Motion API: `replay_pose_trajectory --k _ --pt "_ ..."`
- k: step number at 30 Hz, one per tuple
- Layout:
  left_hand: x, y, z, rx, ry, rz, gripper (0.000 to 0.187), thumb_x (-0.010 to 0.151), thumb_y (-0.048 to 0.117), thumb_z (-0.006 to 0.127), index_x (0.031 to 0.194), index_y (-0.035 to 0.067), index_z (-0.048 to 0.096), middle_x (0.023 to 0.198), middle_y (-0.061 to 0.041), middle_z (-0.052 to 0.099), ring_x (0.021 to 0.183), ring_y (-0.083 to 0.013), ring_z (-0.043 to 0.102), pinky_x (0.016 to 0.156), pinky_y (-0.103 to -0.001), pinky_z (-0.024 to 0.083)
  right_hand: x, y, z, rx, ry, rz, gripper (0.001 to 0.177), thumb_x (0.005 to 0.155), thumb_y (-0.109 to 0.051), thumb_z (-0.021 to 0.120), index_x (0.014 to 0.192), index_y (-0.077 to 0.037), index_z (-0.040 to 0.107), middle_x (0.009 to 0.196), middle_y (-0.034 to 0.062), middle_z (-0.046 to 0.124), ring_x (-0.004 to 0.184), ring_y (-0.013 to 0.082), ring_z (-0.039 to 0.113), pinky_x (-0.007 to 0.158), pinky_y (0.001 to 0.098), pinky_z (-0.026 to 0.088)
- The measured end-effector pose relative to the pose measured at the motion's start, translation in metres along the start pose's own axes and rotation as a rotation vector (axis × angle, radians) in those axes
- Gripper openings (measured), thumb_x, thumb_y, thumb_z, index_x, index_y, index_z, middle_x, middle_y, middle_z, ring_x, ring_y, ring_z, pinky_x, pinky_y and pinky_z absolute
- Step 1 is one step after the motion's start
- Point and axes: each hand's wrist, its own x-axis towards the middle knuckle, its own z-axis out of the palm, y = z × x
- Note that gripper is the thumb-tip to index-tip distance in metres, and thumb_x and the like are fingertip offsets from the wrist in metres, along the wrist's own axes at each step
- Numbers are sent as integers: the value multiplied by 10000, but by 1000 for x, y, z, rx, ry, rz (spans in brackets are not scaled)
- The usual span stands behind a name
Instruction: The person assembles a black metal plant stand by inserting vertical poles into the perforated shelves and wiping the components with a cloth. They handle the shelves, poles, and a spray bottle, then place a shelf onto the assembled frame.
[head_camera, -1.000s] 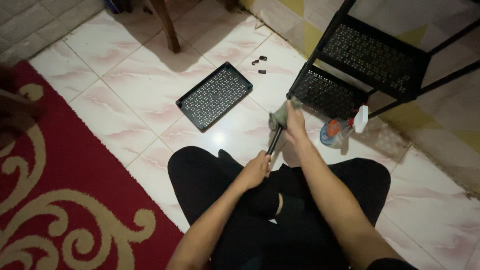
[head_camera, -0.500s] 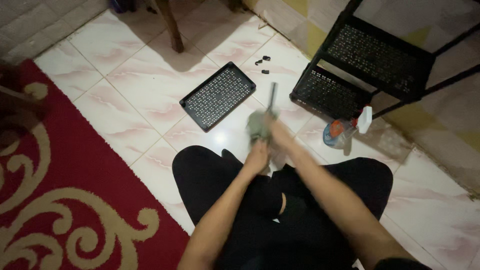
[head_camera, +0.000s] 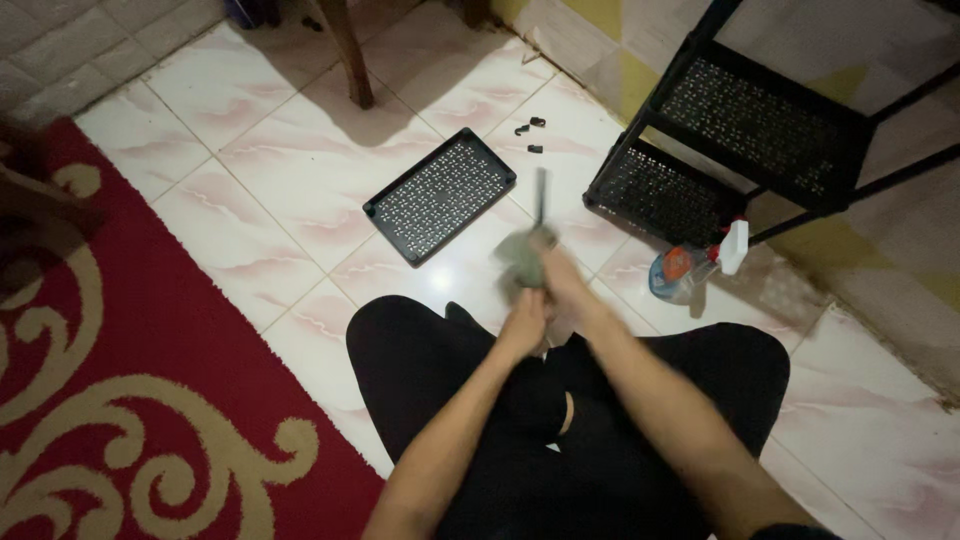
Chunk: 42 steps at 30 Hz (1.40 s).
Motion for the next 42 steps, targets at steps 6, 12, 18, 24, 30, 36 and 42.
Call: replay_pose_trajectory --k 6,12,18,24,30,36,42 --pt "21 -30 -4 167 -422 -174 338 1028 194 439 942 -12 694 972 -271 699 918 -459 674 820 -537 531 -42 9 -1 410 -43 110 222 1074 -280 534 1077 -72 613 872 12 642 748 118 601 649 276 500" --pt "118 1 -92 -406 304 -436 330 1029 347 450 1102 83 634 844 -101 743 814 -258 709 741 -401 570 -61 14 -17 -203 -137 -108 204 1031 -180 495 1070 -25 622 798 124 654 684 238 636 622 383 515" --pt "143 28 -92 -1294 309 -428 401 1111 366 444 964 35 618 555 99 234 439 -53 219 414 -262 222 -76 -11 -24 -668 -257 -494 191 870 -97 596 1036 -19 650 873 201 704 821 389 696 754 465 550" --pt "115 24 -62 -1368 557 -430 280 1066 289 473 958 67 607 556 70 236 446 -78 223 413 -280 176 -62 -72 -17 -830 0 -429 131 844 -108 623 931 -22 669 885 194 711 858 407 671 773 504 516" --pt "103 6 -103 -1538 778 -300 292 1061 337 449 963 105 595 526 53 209 401 -78 179 376 -283 157 -58 -89 -2 -1020 -202 -489 153 887 -190 647 824 -57 687 834 181 700 858 378 668 788 502 500" --pt "96 6 -78 -1603 733 -433 227 1056 298 491 970 114 592 538 51 184 416 -92 158 397 -300 156 -38 -48 -19 -995 -154 -624 121 912 -137 595 950 -56 677 904 182 704 895 373 665 802 486 511" --pt "86 -13 -112 -1584 994 -262 226 1074 294 506 1074 86 594 566 65 250 443 -66 195 414 -266 214 -57 -18 -73 -354 189 84 265 1043 -163 430 1175 -80 645 1073 160 727 1011 295 722 918 447 582"
